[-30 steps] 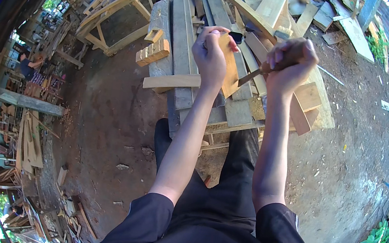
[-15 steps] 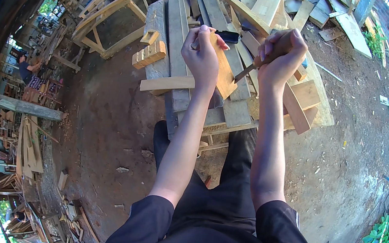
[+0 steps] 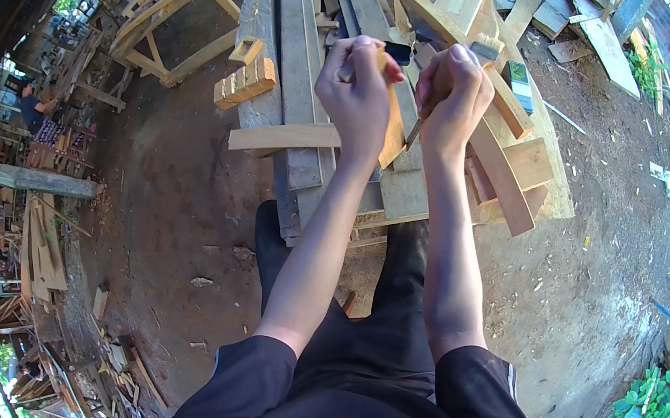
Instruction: The person carves wood joint details into a wooden board on a workbench using a chisel and a wooden mallet.
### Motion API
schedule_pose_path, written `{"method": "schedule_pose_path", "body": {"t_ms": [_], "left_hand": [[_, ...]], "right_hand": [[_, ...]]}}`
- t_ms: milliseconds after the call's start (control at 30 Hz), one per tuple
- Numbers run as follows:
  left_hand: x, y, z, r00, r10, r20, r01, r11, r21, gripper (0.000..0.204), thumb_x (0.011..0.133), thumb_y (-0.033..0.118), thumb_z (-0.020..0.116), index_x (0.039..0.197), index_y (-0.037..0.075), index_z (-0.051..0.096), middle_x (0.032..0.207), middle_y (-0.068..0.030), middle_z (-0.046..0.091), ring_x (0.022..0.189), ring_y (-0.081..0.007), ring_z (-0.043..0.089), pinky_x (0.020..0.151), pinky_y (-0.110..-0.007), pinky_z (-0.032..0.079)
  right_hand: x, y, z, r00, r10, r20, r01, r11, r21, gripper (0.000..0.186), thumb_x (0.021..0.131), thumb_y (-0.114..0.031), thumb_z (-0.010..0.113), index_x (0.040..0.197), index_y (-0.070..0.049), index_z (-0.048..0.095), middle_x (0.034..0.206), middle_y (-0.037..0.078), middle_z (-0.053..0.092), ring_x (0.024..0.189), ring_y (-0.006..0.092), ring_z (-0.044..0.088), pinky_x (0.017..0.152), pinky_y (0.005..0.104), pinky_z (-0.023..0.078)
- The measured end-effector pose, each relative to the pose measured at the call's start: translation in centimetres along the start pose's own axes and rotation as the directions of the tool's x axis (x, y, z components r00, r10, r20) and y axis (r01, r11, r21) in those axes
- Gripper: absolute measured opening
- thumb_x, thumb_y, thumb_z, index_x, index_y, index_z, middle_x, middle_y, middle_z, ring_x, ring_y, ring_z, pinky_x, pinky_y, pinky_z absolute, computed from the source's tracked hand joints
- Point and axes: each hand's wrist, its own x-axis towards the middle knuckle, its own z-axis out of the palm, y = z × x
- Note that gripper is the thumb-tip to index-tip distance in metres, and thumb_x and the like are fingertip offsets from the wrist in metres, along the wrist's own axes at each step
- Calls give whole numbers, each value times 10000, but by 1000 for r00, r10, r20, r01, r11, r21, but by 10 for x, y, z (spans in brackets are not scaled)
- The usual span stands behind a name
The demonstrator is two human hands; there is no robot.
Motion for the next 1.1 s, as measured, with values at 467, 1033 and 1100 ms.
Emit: {"method": "schedule_pose_path", "body": {"t_ms": [467, 1033, 1100], "left_hand": [[4, -6, -4, 994, 95, -47, -94, 995, 12, 266, 1031, 132, 496, 836, -22, 589, 617, -66, 631, 545, -116, 612, 538, -261, 510], [23, -10, -53, 931, -155, -331, 122, 985, -119, 242, 981, 181, 487, 927, -43, 562, 694, -152, 623, 586, -249, 638, 605, -376, 551], [23, -13, -55, 913, -196, -358, 147, 976, -160, 239, 981, 181, 486, 930, -40, 561, 691, -153, 630, 582, -249, 639, 611, -374, 548]], "right_hand": [[8, -14, -13, 979, 100, -180, -76, 988, 136, 445, 975, -374, 467, 669, -53, 506, 542, 61, 500, 400, 122, 411, 369, 275, 300], [10, -45, 36, 1000, 5, 11, -8, 962, 273, 436, 953, -413, 407, 742, -43, 498, 627, 92, 513, 493, 182, 437, 454, 319, 365], [12, -45, 41, 998, 14, 55, -25, 982, 187, 395, 951, -393, 427, 753, -53, 470, 672, 97, 539, 507, 167, 447, 451, 308, 364]]}}
